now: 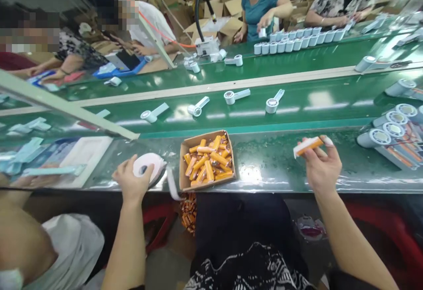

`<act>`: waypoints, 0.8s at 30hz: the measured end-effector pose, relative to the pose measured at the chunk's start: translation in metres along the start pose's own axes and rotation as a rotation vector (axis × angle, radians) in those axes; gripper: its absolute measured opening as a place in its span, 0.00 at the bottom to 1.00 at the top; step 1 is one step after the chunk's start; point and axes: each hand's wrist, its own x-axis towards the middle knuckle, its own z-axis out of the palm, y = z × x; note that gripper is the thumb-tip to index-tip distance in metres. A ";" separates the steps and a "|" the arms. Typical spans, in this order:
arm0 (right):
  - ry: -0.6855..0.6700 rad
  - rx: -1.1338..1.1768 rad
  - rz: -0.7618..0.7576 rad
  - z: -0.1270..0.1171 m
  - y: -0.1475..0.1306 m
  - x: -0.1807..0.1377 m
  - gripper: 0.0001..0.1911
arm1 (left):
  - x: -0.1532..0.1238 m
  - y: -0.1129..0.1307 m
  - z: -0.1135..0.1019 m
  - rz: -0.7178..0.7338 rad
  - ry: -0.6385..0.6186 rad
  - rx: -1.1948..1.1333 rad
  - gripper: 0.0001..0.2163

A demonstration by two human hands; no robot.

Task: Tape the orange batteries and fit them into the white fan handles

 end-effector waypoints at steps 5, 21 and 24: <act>0.071 -0.124 0.029 -0.051 0.013 0.014 0.34 | 0.100 0.219 0.096 0.537 -0.418 -0.100 0.21; -0.161 -0.261 -0.128 0.006 0.019 0.146 0.27 | 0.150 0.451 0.282 0.775 -1.166 0.137 0.20; -0.300 -0.362 -0.146 0.036 0.049 0.185 0.23 | 0.162 0.452 0.283 0.776 -1.196 0.107 0.15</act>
